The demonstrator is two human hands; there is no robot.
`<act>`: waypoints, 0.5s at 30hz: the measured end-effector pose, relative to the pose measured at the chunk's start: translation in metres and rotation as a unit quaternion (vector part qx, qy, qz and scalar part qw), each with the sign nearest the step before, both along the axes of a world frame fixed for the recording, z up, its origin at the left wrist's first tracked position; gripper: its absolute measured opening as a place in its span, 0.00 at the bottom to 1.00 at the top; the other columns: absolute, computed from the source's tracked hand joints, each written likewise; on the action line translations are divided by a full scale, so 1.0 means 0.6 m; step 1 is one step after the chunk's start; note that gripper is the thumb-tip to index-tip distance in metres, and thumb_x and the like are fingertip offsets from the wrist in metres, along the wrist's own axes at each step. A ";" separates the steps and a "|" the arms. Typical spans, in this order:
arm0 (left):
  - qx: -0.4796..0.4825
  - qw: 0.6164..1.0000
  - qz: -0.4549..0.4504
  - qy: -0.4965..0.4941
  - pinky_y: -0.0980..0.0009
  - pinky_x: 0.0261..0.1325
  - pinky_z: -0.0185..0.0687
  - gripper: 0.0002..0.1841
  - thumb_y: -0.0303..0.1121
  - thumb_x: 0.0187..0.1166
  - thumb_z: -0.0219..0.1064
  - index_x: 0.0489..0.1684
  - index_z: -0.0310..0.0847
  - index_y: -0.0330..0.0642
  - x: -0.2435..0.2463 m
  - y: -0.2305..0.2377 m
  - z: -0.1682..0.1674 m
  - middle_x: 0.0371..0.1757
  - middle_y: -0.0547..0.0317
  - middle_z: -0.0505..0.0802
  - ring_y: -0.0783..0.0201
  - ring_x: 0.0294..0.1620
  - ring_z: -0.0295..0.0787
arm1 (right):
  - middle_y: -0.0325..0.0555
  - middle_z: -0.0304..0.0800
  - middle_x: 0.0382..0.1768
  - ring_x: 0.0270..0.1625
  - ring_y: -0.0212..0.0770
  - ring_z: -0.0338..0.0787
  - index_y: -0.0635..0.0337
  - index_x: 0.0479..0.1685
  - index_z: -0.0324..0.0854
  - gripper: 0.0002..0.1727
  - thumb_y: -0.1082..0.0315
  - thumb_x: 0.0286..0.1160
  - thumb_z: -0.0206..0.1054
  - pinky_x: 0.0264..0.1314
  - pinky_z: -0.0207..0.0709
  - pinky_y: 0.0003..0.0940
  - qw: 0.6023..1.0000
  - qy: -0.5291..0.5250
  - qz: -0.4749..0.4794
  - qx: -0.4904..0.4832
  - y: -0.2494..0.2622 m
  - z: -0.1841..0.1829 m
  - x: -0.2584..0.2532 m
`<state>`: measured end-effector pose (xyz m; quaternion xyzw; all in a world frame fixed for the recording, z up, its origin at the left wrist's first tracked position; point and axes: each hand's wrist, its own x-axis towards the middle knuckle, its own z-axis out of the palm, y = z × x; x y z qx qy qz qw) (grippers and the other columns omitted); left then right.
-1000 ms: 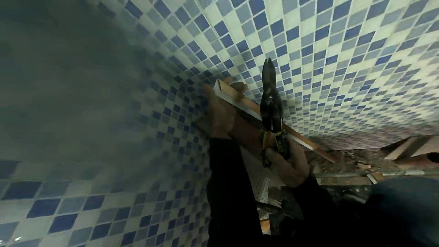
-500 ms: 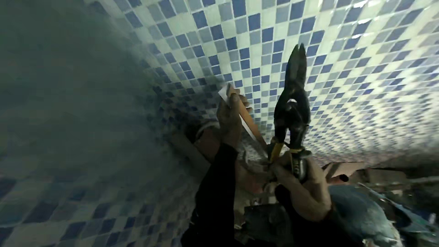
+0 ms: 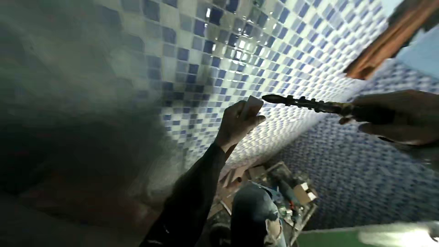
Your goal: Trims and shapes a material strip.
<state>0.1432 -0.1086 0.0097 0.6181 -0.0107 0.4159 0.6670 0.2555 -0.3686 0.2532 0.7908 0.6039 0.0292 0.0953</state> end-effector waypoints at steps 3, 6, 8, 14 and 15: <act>0.024 0.999 -0.032 -0.030 0.69 0.27 0.90 0.15 0.30 0.67 0.81 0.47 0.85 0.35 0.031 -0.027 -0.010 0.32 0.56 0.92 0.66 0.23 0.89 | 0.38 0.87 0.28 0.26 0.38 0.87 0.53 0.49 0.82 0.15 0.71 0.60 0.73 0.27 0.81 0.43 0.996 -0.032 -0.048 -0.072 0.002 0.042 -0.016; 0.042 0.996 -0.041 -0.066 0.71 0.27 0.89 0.14 0.32 0.67 0.81 0.44 0.85 0.35 0.053 -0.040 -0.017 0.31 0.57 0.92 0.68 0.23 0.88 | 0.40 0.85 0.25 0.26 0.40 0.86 0.55 0.48 0.83 0.15 0.73 0.59 0.74 0.28 0.79 0.45 0.989 -0.076 -0.056 -0.115 0.006 0.066 -0.034; 0.047 0.995 -0.049 -0.068 0.71 0.27 0.88 0.14 0.33 0.68 0.81 0.44 0.85 0.35 0.061 -0.047 -0.020 0.31 0.57 0.91 0.69 0.23 0.87 | 0.38 0.84 0.25 0.25 0.38 0.85 0.52 0.47 0.84 0.15 0.70 0.58 0.73 0.26 0.78 0.44 0.987 -0.084 -0.050 -0.126 -0.002 0.079 -0.026; 0.072 0.995 -0.051 -0.049 0.73 0.33 0.87 0.15 0.35 0.69 0.80 0.46 0.87 0.37 0.080 -0.057 -0.021 0.33 0.58 0.92 0.71 0.26 0.87 | 0.32 0.87 0.28 0.25 0.30 0.84 0.48 0.48 0.83 0.15 0.61 0.60 0.71 0.25 0.79 0.35 0.990 -0.056 -0.059 -0.116 -0.024 0.105 -0.012; 0.079 0.994 -0.048 -0.050 0.72 0.34 0.88 0.15 0.35 0.69 0.80 0.47 0.87 0.36 0.082 -0.057 -0.022 0.34 0.57 0.92 0.71 0.28 0.88 | 0.33 0.86 0.27 0.25 0.30 0.84 0.48 0.48 0.83 0.14 0.61 0.60 0.71 0.25 0.78 0.36 0.989 -0.059 -0.060 -0.120 -0.023 0.106 -0.015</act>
